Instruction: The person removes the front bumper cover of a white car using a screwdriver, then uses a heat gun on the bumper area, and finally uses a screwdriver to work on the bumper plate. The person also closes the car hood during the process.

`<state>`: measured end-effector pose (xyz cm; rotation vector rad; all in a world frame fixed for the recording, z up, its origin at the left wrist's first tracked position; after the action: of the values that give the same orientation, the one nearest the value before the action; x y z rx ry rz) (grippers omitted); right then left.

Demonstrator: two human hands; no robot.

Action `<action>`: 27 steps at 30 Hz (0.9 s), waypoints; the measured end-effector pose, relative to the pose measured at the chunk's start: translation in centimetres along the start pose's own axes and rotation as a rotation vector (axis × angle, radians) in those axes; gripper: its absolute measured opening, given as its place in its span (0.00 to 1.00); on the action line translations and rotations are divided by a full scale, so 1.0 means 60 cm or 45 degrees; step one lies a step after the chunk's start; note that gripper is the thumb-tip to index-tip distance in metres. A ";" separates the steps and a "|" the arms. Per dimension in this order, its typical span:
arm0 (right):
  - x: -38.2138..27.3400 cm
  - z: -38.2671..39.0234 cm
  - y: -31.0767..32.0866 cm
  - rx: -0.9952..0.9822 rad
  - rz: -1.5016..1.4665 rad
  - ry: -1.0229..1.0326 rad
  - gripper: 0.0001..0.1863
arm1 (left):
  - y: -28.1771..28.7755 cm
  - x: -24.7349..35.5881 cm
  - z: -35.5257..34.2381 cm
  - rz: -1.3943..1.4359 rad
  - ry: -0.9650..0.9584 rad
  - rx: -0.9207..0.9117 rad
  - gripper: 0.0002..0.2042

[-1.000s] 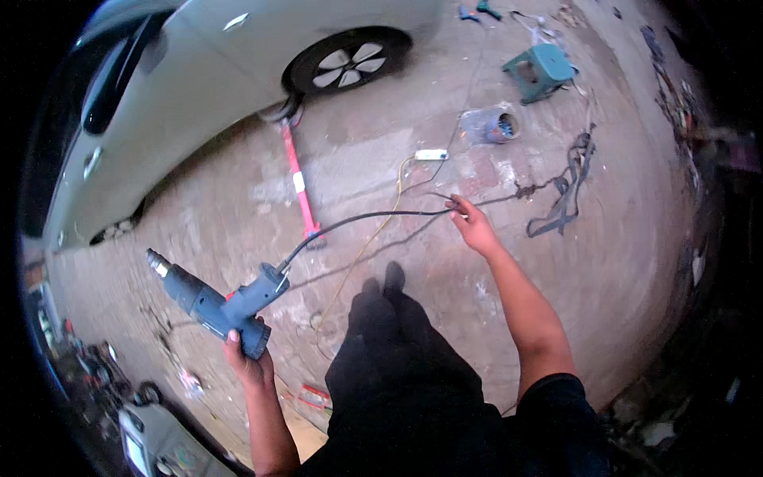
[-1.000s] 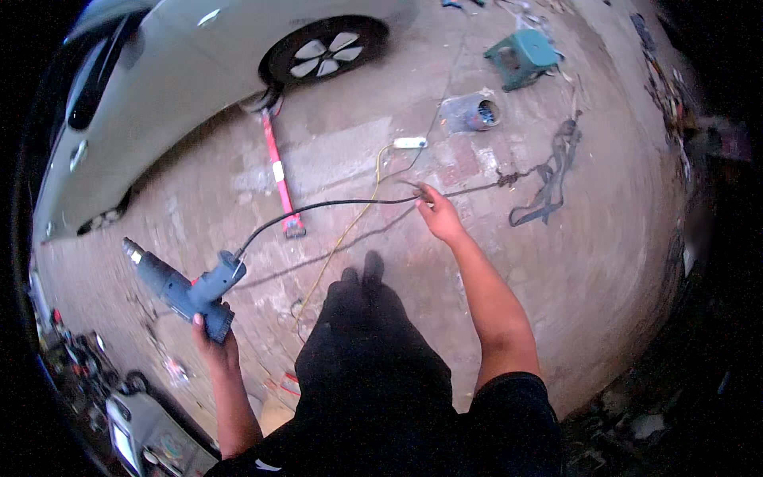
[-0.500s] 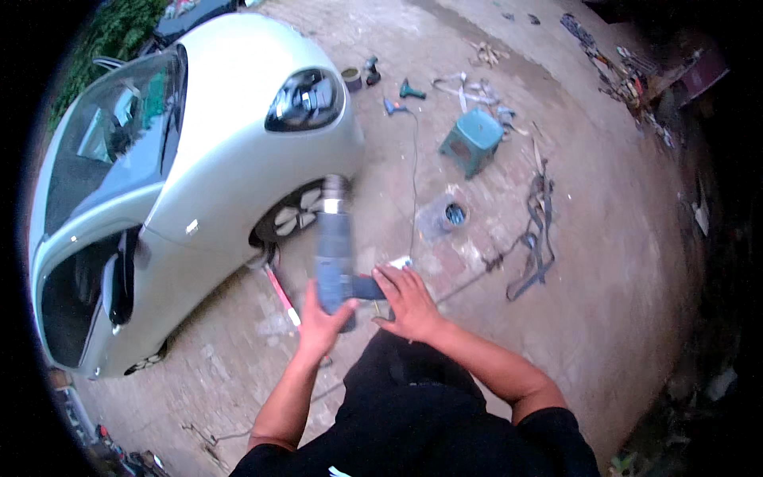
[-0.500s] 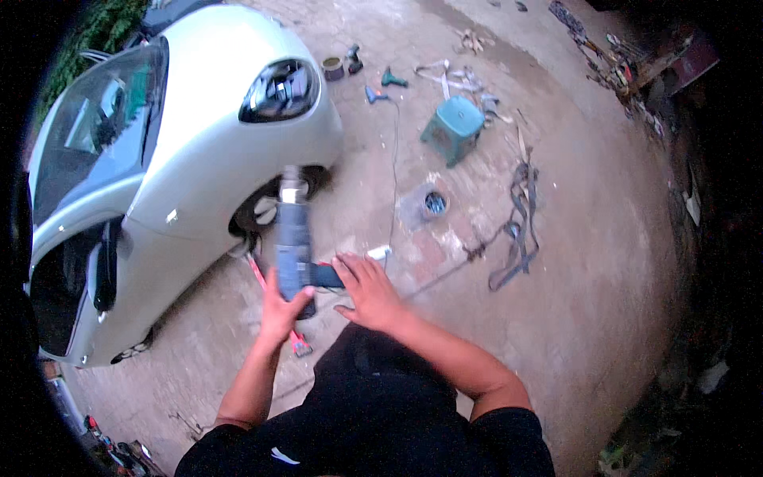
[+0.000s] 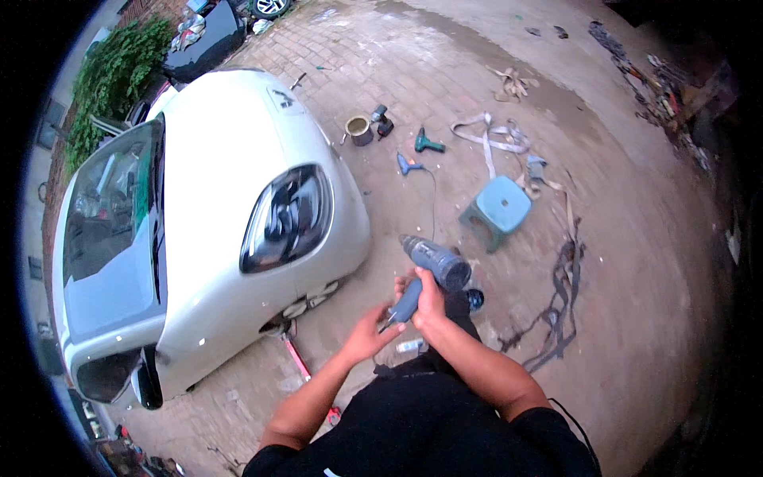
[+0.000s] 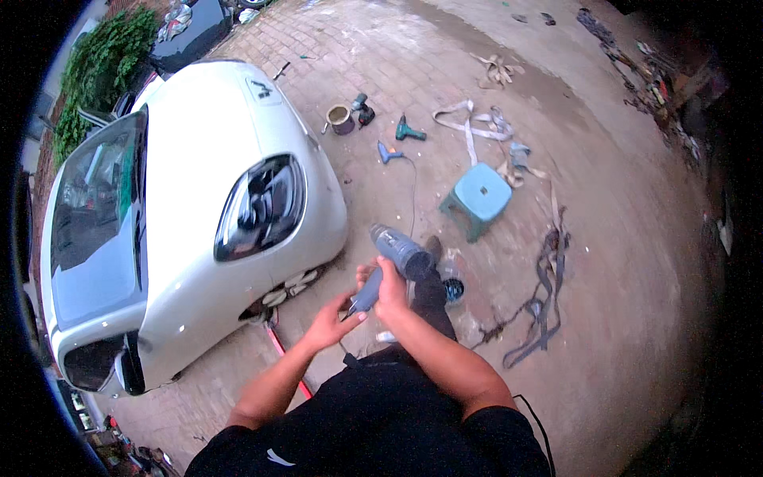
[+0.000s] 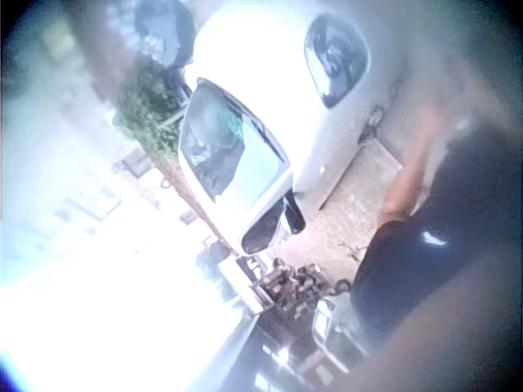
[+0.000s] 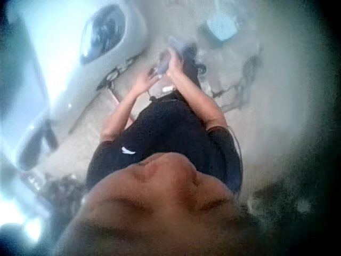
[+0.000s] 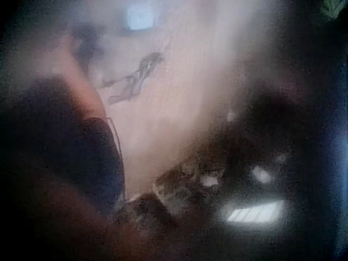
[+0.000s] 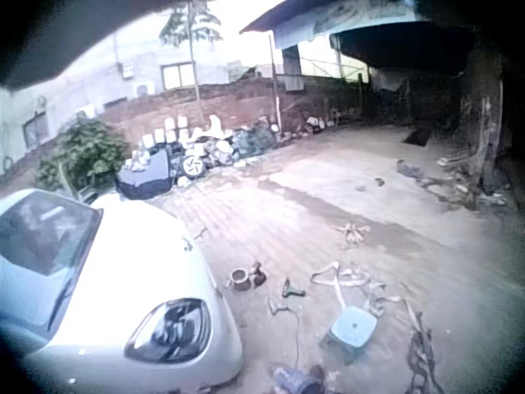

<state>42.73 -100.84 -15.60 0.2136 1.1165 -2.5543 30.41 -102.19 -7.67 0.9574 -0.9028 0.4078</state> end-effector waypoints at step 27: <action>-0.562 -0.661 -0.556 -0.214 0.728 -0.087 0.13 | 0.216 -0.074 -0.707 -0.136 0.411 0.175 0.16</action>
<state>61.77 -42.25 -10.64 0.3437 1.0526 -1.9434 39.54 -59.25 -15.61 1.0251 -0.5341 0.5207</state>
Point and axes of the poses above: each hand's wrist, its own z-axis away from the middle knuckle, its own y-axis out of the back of the hand, x = y × z, the point moved 10 cm from there along -z, towards the middle knuckle, and after that the axes turned 2 degrees about -y, right-handed, at the moved point
